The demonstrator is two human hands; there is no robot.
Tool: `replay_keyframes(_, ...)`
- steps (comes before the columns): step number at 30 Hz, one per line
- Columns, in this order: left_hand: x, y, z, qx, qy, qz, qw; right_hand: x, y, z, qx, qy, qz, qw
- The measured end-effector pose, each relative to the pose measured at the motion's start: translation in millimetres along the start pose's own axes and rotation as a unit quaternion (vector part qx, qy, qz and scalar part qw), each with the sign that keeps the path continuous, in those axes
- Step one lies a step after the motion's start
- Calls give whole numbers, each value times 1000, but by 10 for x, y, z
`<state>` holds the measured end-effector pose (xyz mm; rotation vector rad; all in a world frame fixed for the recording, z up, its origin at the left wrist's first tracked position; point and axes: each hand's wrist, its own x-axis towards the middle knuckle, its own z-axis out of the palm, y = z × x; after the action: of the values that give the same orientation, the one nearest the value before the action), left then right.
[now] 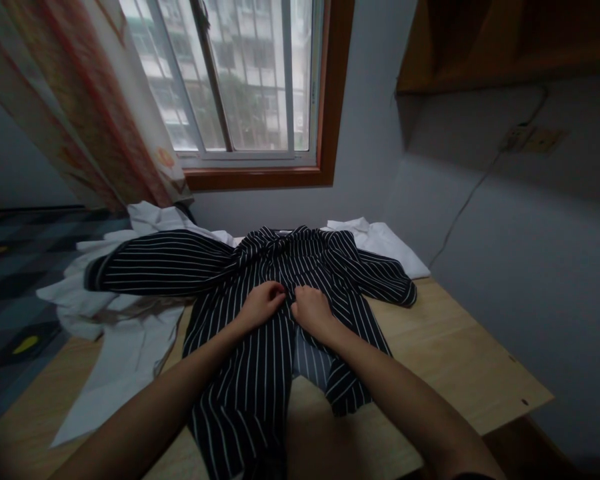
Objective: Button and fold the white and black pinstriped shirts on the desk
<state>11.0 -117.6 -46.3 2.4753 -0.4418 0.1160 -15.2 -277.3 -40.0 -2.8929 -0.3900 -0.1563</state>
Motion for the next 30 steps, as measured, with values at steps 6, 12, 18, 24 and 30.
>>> replay_keyframes(6,-25,64,-5,70,-32,12,997,38,138,51,106,20,39,993)
replay_keyframes(12,19,93,45,82,-53,4,995,54,183,147,201,66,84,974)
replay_keyframes(18,43,82,71,60,-32,7,998,71,243,230,297,100,89,945)
replay_keyframes(24,49,131,-4,-51,-2,-73,996,45,225,232,359,130,86,920)
replay_keyframes(30,4,202,-7,-29,-11,-55,998,17,195,200,364,172,79,912)
